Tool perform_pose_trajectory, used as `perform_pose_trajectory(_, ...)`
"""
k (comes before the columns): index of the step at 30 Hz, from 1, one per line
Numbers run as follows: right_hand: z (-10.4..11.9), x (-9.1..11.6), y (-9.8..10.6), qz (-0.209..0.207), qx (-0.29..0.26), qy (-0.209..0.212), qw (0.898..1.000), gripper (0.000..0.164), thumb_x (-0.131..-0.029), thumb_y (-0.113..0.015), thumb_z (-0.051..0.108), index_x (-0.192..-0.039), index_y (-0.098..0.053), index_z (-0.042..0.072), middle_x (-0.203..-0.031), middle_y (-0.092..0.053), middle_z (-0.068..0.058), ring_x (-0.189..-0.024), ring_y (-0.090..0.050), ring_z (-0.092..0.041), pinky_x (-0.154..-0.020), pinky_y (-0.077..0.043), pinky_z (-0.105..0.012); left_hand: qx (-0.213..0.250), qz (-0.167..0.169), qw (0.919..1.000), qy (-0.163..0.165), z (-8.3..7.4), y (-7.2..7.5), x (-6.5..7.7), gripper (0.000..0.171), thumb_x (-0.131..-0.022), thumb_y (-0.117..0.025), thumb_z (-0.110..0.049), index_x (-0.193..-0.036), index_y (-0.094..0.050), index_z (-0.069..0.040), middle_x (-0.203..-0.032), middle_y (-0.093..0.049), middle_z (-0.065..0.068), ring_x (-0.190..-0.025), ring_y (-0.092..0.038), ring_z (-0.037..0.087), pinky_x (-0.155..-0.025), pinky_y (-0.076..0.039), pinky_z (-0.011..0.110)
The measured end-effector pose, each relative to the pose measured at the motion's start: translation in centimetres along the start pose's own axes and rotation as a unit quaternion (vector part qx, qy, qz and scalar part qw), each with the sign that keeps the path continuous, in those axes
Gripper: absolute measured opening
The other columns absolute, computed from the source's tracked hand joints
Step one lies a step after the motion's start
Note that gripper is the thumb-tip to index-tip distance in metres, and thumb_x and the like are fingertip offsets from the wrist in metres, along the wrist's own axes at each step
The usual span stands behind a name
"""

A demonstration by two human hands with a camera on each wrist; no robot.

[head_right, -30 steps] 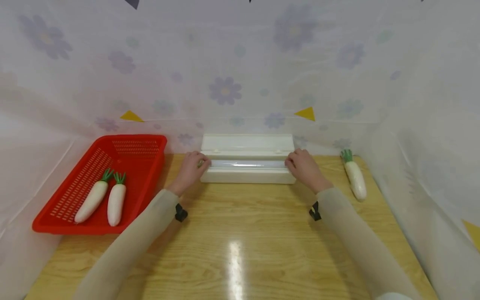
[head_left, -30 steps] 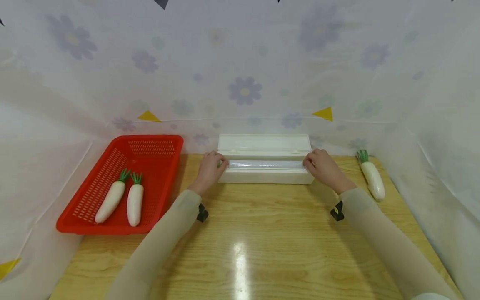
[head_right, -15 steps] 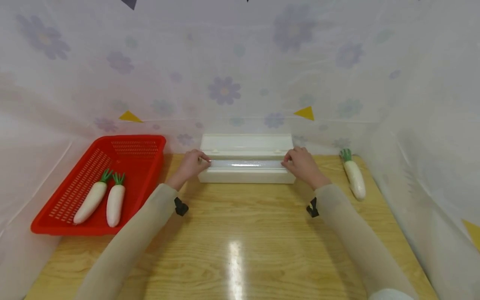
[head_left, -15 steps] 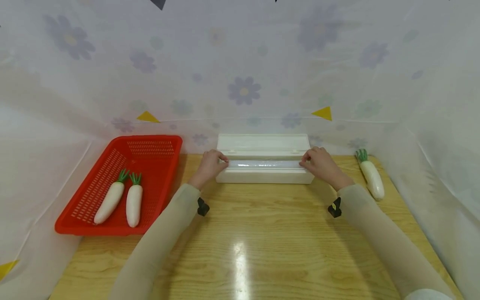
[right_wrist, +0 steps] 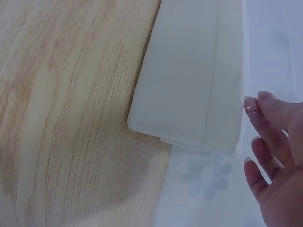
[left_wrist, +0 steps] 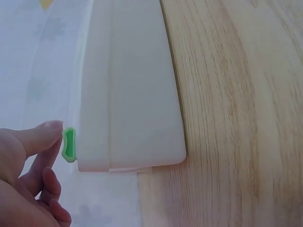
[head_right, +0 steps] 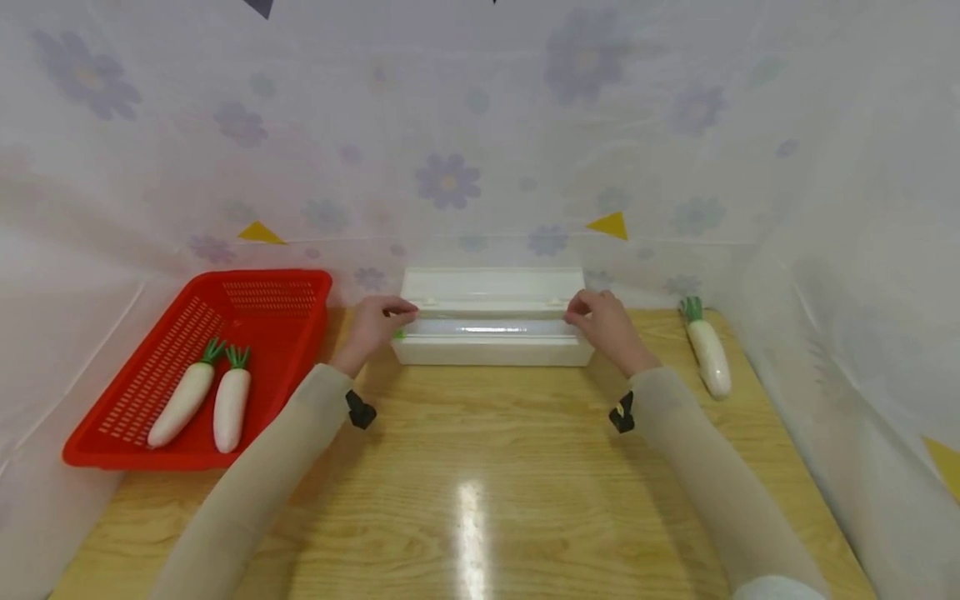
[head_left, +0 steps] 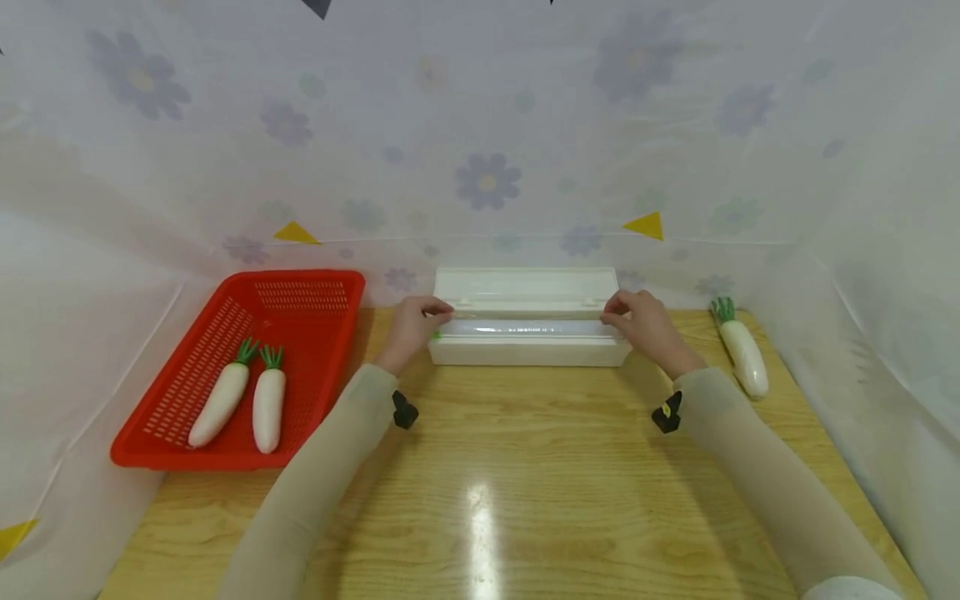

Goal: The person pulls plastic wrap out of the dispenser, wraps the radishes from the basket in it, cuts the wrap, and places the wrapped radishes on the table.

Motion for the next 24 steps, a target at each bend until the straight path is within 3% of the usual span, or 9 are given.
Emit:
perform_pose_trajectory(5,-0.8,-0.2,0.1,0.007,-0.03,-0.03,0.999,0.03,-0.105,-0.065,0.027,-0.121,-0.075,0.003,-0.116,-0.072,-0.021,-0.102,-0.065,-0.037,-0.082,-0.052,-0.051,0.014,0.003,0.9994,0.032,0.7,0.5,-0.1,0.017,-0.101,-0.071,-0.016,-0.112,-0.08,-0.006,-0.117,-0.074,0.012,-0.104,-0.063,0.03,-0.093,-0.053,0.045)
perform_pose_trajectory(13,-2.2,0.3,0.5,0.028,-0.11,-0.122,0.986,0.048,-0.102,-0.066,0.046,-0.127,-0.074,0.006,-0.139,-0.063,-0.02,-0.13,-0.055,-0.041,-0.105,-0.046,-0.06,0.022,-0.004,0.9986,0.048,0.8,0.8,-0.2,0.019,-0.1,-0.072,-0.02,-0.114,-0.08,-0.009,-0.115,-0.076,0.008,-0.107,-0.067,0.027,-0.097,-0.055,0.044)
perform_pose_trajectory(20,-2.3,0.2,1.5,0.01,-0.132,-0.134,0.982,0.054,-0.1,-0.067,0.05,-0.127,-0.073,0.005,-0.14,-0.063,-0.021,-0.136,-0.05,-0.042,-0.108,-0.041,-0.061,0.033,-0.009,0.999,0.03,0.1,1.7,-0.4,0.023,-0.1,-0.072,-0.019,-0.117,-0.079,-0.004,-0.117,-0.076,0.011,-0.111,-0.067,0.029,-0.101,-0.053,0.046)
perform_pose_trajectory(24,-2.3,0.1,2.1,0.004,-0.149,-0.14,0.979,0.056,-0.099,-0.068,0.051,-0.128,-0.073,0.004,-0.143,-0.061,-0.021,-0.139,-0.048,-0.041,-0.109,-0.041,-0.06,0.023,0.02,0.998,0.055,-0.1,2.3,-0.8,0.023,-0.098,-0.076,-0.022,-0.115,-0.08,-0.008,-0.118,-0.076,0.01,-0.115,-0.065,0.029,-0.105,-0.05,0.046)
Point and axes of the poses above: each hand's wrist, its own x-axis away from the middle knuckle, its own y-axis out of the back of the hand, z = x × y, the point moved 7 cm from there along -x, towards the middle knuckle
